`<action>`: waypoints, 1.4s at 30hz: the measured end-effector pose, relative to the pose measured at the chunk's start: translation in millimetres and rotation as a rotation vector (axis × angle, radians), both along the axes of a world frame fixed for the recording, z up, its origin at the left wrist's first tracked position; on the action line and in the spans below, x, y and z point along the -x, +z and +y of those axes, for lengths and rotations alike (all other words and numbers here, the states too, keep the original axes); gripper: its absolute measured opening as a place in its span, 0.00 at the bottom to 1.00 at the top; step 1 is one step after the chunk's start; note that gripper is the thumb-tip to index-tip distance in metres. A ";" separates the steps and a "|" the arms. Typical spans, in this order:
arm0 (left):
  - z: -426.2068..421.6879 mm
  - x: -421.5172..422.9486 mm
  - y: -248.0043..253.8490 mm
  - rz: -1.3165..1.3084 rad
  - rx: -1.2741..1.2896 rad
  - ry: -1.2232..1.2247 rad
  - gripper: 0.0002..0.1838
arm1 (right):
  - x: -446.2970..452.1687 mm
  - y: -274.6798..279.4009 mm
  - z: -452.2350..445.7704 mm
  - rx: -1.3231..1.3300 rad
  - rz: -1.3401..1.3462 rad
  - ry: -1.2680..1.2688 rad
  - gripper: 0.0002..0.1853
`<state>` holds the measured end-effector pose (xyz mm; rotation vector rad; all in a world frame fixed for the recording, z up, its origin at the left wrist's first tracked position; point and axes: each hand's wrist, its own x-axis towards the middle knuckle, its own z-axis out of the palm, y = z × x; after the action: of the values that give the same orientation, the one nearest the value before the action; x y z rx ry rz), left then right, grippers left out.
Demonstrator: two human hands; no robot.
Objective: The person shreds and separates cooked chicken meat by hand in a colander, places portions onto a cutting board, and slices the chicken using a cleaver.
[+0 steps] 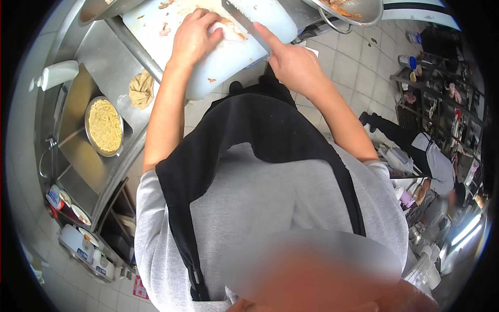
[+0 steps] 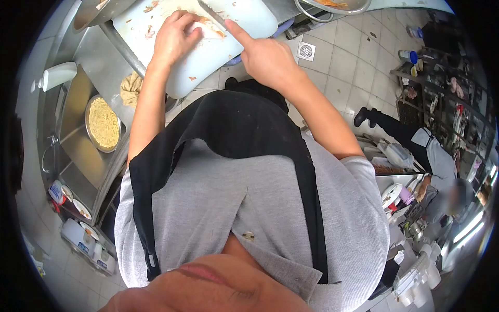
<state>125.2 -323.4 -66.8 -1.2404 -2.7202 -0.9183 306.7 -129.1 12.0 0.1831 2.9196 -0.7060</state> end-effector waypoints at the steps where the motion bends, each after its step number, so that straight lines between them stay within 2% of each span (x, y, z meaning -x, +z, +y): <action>1: 0.2 0.7 0.4 -0.011 0.014 0.003 0.16 | -3.2 2.4 -1.2 -0.003 0.000 -0.001 0.41; 7: -1.0 3.4 -1.8 -0.016 0.011 -0.008 0.16 | -8.9 -6.7 -6.2 -0.003 -0.027 0.034 0.41; 12: -1.0 2.3 -0.1 -0.075 0.059 -0.006 0.16 | 27.7 -30.4 -3.6 0.027 0.106 0.033 0.41; 16: -1.4 3.0 0.5 -0.001 0.031 0.014 0.17 | 24.8 -14.7 -2.5 0.001 0.041 -0.021 0.40; 24: -1.7 4.4 -3.3 0.008 0.009 -0.001 0.17 | -6.2 3.2 -6.3 0.006 -0.021 0.053 0.42; 30: -0.2 4.8 -1.5 0.006 0.033 -0.019 0.17 | 28.3 -28.1 -8.3 0.010 0.039 0.037 0.42; 33: -1.8 4.2 0.1 0.010 0.031 0.000 0.17 | 32.2 -22.1 -7.9 0.017 -0.004 -0.024 0.41; 39: -2.2 3.0 -3.0 -0.095 0.035 0.055 0.18 | 3.4 8.0 -9.0 0.008 -0.042 0.017 0.40; 42: -2.9 3.7 -6.7 0.033 -0.015 0.017 0.18 | -1.5 16.7 -13.8 -0.019 -0.101 0.040 0.40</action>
<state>121.5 -326.3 -73.5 -1.2163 -2.6888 -0.9066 308.2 -142.9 28.8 0.1574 2.8264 -0.6437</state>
